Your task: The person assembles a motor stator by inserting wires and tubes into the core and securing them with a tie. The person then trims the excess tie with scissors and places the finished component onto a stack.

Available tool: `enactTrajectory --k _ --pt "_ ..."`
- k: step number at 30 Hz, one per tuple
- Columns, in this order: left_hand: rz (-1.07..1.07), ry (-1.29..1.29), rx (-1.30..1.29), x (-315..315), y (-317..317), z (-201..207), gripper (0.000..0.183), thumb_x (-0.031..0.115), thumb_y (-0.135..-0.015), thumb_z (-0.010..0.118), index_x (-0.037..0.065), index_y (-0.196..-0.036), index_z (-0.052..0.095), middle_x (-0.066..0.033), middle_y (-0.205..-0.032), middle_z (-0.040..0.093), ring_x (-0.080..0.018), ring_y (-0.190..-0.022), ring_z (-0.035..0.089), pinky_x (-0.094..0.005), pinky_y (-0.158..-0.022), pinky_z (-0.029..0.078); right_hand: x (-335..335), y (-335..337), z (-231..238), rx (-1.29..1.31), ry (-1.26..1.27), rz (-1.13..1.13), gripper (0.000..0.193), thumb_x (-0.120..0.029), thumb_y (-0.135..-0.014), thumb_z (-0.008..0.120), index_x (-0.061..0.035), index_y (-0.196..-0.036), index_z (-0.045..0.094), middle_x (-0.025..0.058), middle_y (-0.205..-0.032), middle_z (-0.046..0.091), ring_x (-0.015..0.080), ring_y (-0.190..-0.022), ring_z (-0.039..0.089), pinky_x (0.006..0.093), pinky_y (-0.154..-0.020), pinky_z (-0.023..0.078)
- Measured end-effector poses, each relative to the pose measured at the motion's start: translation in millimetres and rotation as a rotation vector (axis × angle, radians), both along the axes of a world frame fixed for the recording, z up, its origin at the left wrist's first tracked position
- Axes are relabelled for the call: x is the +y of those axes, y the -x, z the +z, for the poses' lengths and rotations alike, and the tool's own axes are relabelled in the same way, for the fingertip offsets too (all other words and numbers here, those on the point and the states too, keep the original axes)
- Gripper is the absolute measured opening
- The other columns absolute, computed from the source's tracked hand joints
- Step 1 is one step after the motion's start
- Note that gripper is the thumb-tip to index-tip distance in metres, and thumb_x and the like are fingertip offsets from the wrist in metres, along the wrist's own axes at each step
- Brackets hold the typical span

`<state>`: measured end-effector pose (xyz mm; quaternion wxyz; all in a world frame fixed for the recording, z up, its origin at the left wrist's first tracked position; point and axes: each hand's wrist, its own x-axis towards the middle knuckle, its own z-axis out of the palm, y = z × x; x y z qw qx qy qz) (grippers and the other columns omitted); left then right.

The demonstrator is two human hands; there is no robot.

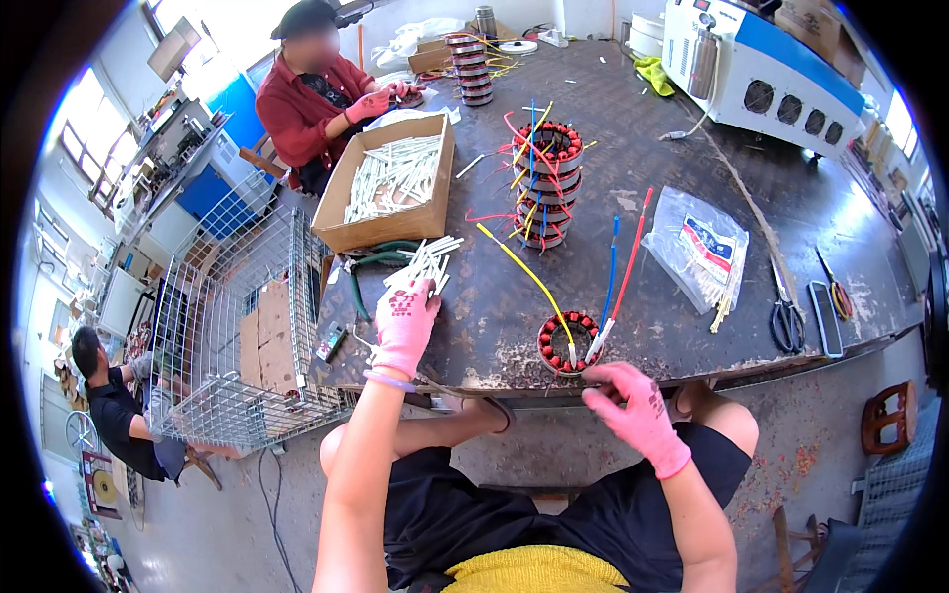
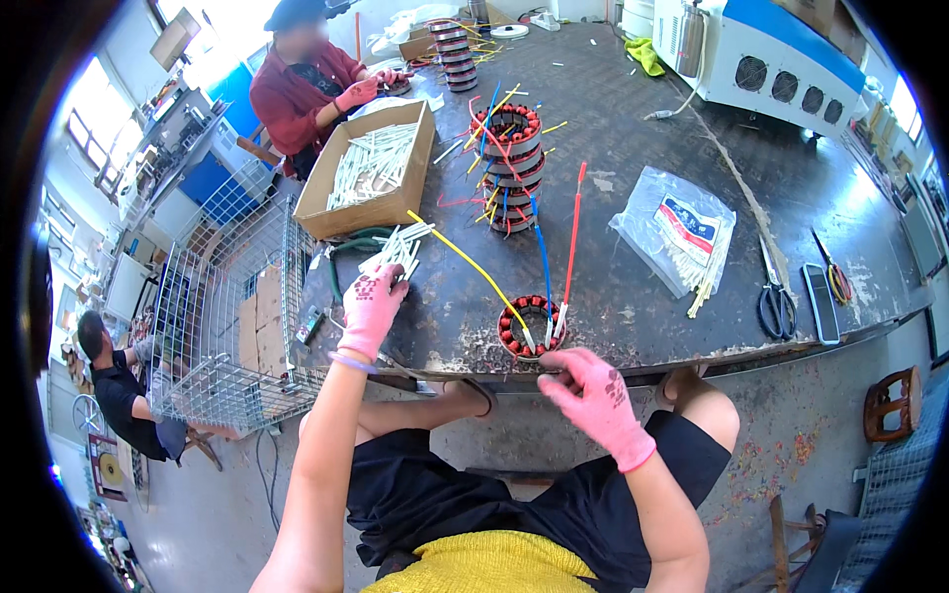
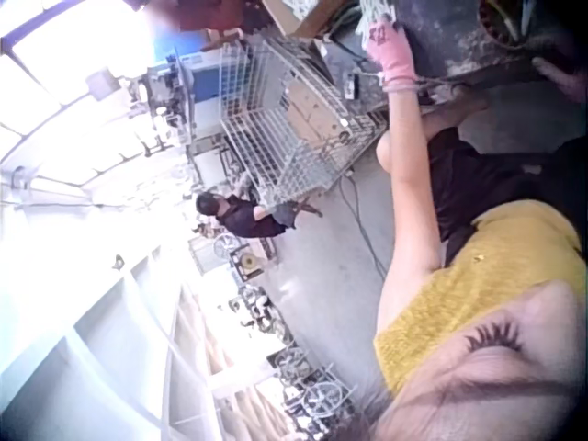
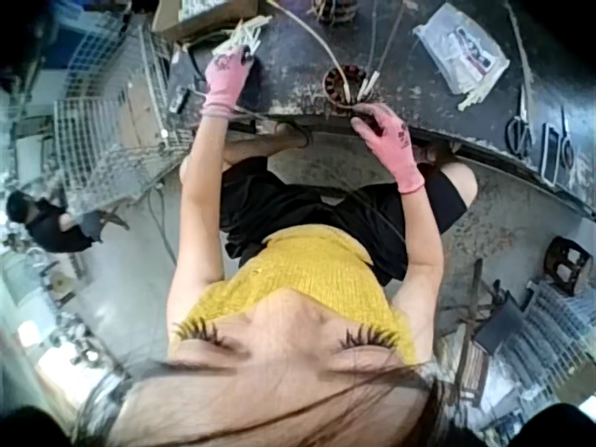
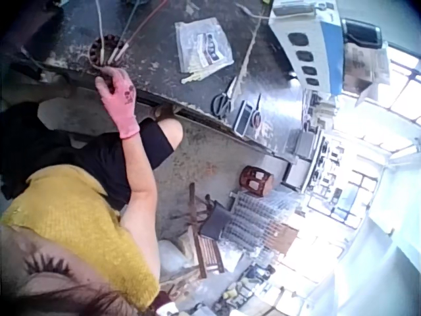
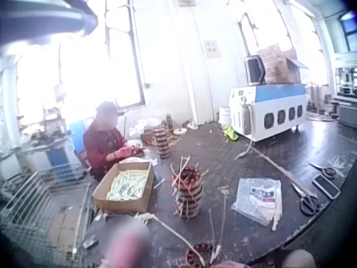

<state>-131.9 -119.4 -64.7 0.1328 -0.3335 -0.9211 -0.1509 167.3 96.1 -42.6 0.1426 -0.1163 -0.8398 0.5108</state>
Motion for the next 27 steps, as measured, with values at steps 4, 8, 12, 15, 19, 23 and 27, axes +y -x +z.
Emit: enactTrajectory --k 4,8,12,15,19,23,27 --pt "0.1 0.044 -0.003 7.2 1.9 -10.5 0.019 0.021 -0.088 0.068 0.011 -0.104 0.065 -0.012 -0.102 0.07 -0.0343 -0.095 0.067 -0.0444 -0.08 0.053 -14.7 -9.8 10.9 0.005 -0.012 0.037 0.027 -0.017 -0.089 0.073 -0.0035 -0.112 0.069 0.0098 -0.105 0.066 0.017 -0.077 0.067 0.0286 -0.069 0.054" --pt "0.138 0.044 -0.145 11.6 -2.2 0.2 0.02 0.02 -0.09 0.065 0.011 -0.107 0.061 -0.0124 -0.107 0.07 -0.0341 -0.097 0.068 -0.0462 -0.08 0.053 -25.6 -17.2 16.2 -0.023 -0.005 0.079 0.026 -0.015 -0.089 0.072 -0.004 -0.112 0.069 0.009 -0.103 0.066 0.0167 -0.077 0.066 0.0289 -0.07 0.053" --pt "0.11 -0.155 -0.184 -8.0 -10.1 -3.3 0.021 0.02 -0.09 0.065 0.011 -0.109 0.06 -0.0103 -0.103 0.072 -0.0326 -0.093 0.069 -0.044 -0.077 0.054 -41.1 -19.9 13.1 -0.008 -0.001 0.181 0.024 -0.013 -0.09 0.071 -0.0041 -0.112 0.069 0.008 -0.101 0.066 0.0161 -0.08 0.066 0.0289 -0.071 0.053" --pt "0.052 -0.18 -0.144 -14.2 -13.5 -10.1 0.023 0.022 -0.091 0.066 0.011 -0.111 0.06 -0.0084 -0.1 0.072 -0.0312 -0.089 0.07 -0.0424 -0.076 0.054 -50.8 -16.4 12.7 -0.022 0.008 0.247 0.025 -0.016 -0.091 0.07 -0.0043 -0.113 0.069 0.0083 -0.1 0.066 0.0178 -0.08 0.066 0.03 -0.073 0.053" --pt "0.066 -0.078 -0.125 -9.5 -11.1 -10.6 0.021 0.022 -0.091 0.067 0.012 -0.108 0.06 -0.0079 -0.1 0.071 -0.0306 -0.091 0.069 -0.0428 -0.075 0.053 -62.0 -10.7 11.8 -0.02 0.042 0.285 0.025 -0.019 -0.09 0.069 -0.0057 -0.111 0.068 0.0094 -0.101 0.067 0.0245 -0.084 0.068 0.0349 -0.076 0.054" --pt "0.081 -0.063 -0.089 -6.3 -6.9 -13.4 0.019 0.02 -0.09 0.066 0.013 -0.106 0.059 -0.0079 -0.095 0.07 -0.0325 -0.085 0.069 -0.0443 -0.073 0.053 -66.6 -10.3 11.4 -0.005 0.037 0.297 0.024 -0.019 -0.09 0.069 -0.0057 -0.111 0.068 0.0096 -0.101 0.067 0.0257 -0.086 0.068 0.0351 -0.076 0.054" --pt "0.084 -0.19 -0.179 -10.4 -14.5 -10.4 0.021 0.014 -0.087 0.065 0.012 -0.108 0.06 -0.008 -0.092 0.071 -0.0307 -0.083 0.069 -0.0428 -0.073 0.052 -67.9 -11.4 10.2 -0.016 0.026 0.3 0.025 -0.02 -0.091 0.068 -0.0059 -0.111 0.068 0.01 -0.101 0.067 0.0264 -0.086 0.068 0.035 -0.077 0.054"
